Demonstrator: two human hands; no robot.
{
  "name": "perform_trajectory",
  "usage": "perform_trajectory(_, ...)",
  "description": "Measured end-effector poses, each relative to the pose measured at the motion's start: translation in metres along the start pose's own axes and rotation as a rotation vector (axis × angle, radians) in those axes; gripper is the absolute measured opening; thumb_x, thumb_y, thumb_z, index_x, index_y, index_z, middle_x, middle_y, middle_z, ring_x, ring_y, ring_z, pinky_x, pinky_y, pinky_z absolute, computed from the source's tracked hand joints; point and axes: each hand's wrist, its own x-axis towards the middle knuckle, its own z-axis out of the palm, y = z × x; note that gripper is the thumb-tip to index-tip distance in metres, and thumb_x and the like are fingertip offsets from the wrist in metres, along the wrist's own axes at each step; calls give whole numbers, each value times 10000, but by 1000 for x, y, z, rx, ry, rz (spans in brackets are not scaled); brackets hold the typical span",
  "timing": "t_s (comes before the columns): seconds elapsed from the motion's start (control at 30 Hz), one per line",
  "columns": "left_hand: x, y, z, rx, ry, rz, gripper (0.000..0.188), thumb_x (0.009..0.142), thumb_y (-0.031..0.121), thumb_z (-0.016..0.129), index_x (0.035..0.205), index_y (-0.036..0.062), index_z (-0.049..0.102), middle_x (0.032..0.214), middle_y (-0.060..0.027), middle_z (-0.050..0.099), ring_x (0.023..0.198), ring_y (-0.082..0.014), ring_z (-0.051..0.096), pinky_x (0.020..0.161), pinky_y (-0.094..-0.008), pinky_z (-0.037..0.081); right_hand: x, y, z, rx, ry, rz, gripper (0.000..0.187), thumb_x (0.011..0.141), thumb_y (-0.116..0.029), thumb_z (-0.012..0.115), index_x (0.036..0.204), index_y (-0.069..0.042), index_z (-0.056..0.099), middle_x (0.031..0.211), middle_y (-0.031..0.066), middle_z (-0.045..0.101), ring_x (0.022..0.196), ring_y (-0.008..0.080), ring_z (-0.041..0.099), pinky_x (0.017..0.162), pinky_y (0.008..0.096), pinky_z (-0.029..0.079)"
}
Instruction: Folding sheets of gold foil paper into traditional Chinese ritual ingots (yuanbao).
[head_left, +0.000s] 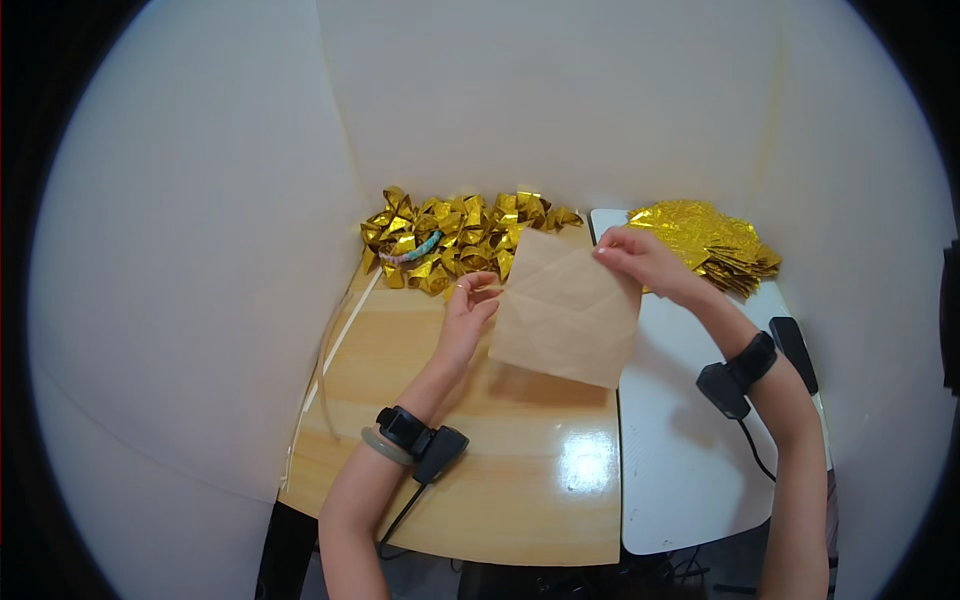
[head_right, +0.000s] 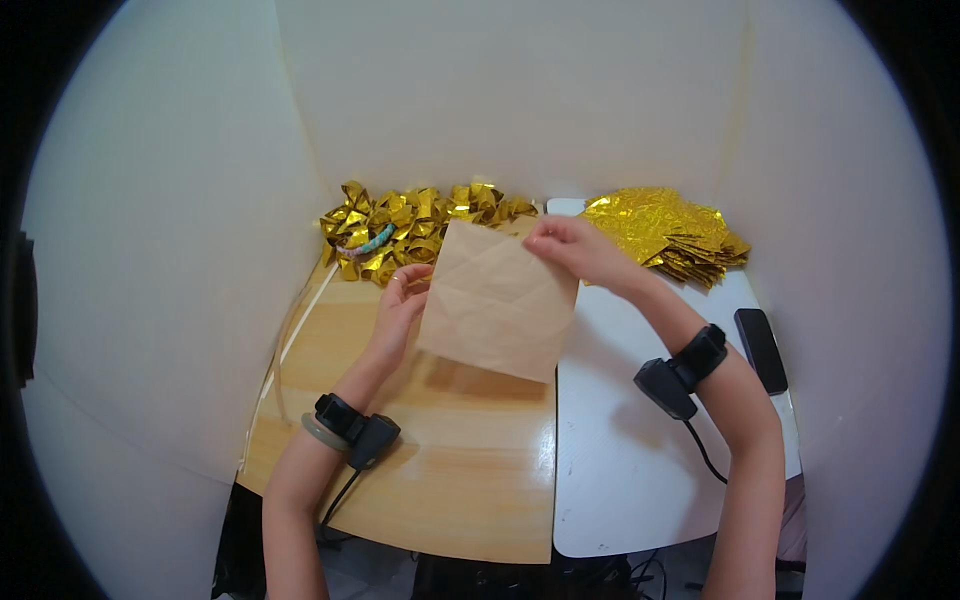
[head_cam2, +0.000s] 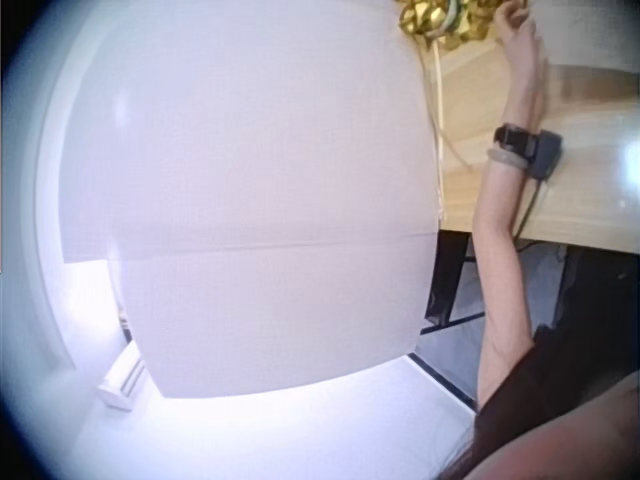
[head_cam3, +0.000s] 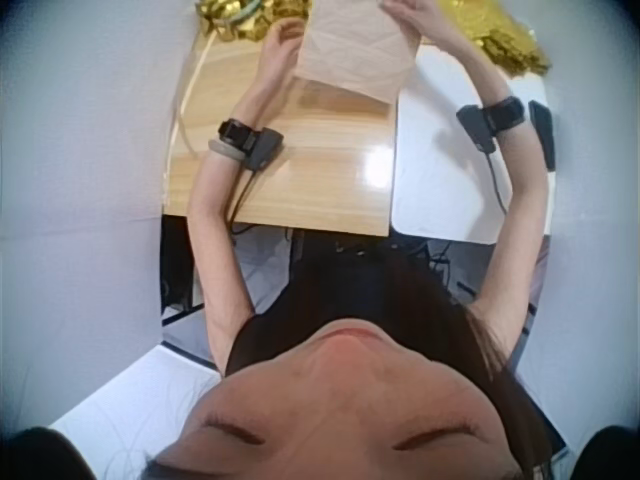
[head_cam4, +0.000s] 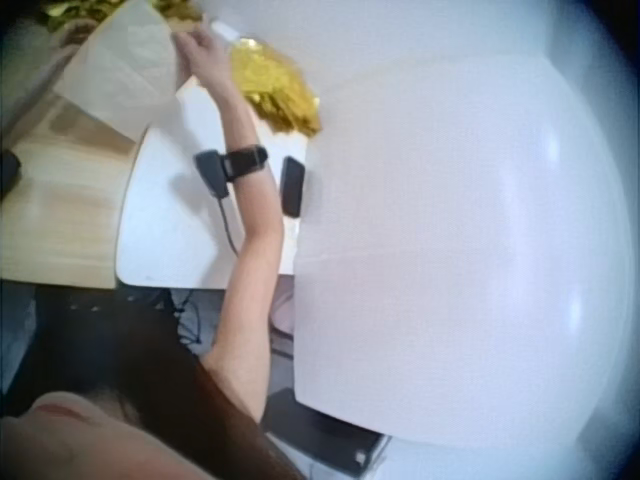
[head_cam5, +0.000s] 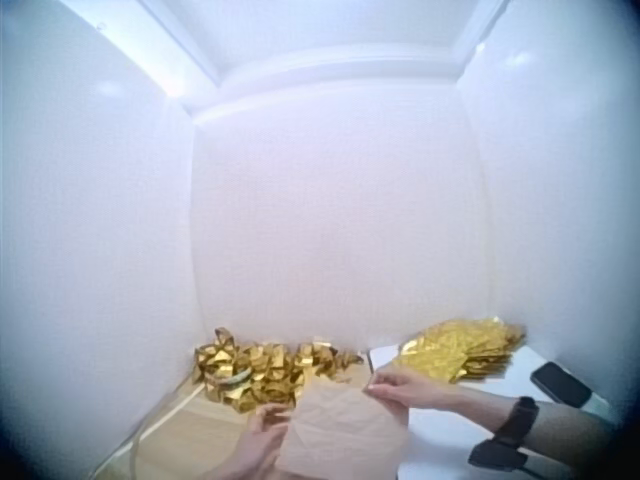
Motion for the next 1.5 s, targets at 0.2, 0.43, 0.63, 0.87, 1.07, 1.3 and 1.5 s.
perform_trajectory(0.2,-5,7,0,355,37,175,415,719,-44,445,1119,62,481,1140,-52,491,1171,-177,432,1034,-344,302,14,40,38,-321,-130,49,232,856,-256,622,881,-26,618,785,69,625,721,142,571,663,282,451)
perform_trajectory(0.43,-12,8,10,460,-676,-94,391,753,114,636,1131,32,573,1226,-135,504,1203,-241,412,1024,-348,332,4,40,45,-590,-166,-151,340,819,-292,662,1030,-36,590,977,111,621,934,258,590,816,353,463)
perform_trajectory(0.63,-19,9,-3,804,-676,164,527,738,256,715,1191,45,544,1301,-145,445,1228,-303,366,1029,-366,322,-30,18,64,-724,-492,-393,672,735,-436,719,1226,-48,473,1230,118,493,1152,277,451,943,365,412)
perform_trajectory(0.87,-41,26,23,1098,-522,212,528,733,324,716,1121,3,557,1241,-193,475,1135,-344,440,945,-395,401,-31,23,72,-734,-372,-322,490,764,-237,676,1192,-62,514,1130,102,570,1071,267,526,871,358,464)
perform_trajectory(1.07,-16,13,0,564,-298,-400,359,804,246,637,1066,1,609,983,-106,652,844,-168,608,804,-303,474,-25,37,56,-375,-177,-42,296,801,-108,657,1079,-30,590,974,64,633,871,161,612,754,280,490)
perform_trajectory(1.3,-16,-4,4,375,-122,-106,308,843,210,630,1026,-38,618,935,-97,671,845,-136,613,758,-289,484,-19,54,54,103,-48,62,465,852,-80,624,1264,-53,410,986,39,613,843,67,574,705,203,467)
perform_trajectory(1.5,-16,-13,-2,188,10,-200,307,841,215,657,977,-58,626,897,-82,673,795,-116,612,730,-253,476,-21,53,65,-90,30,-11,492,836,-177,650,1261,-102,413,708,44,563,627,119,532,589,269,417)
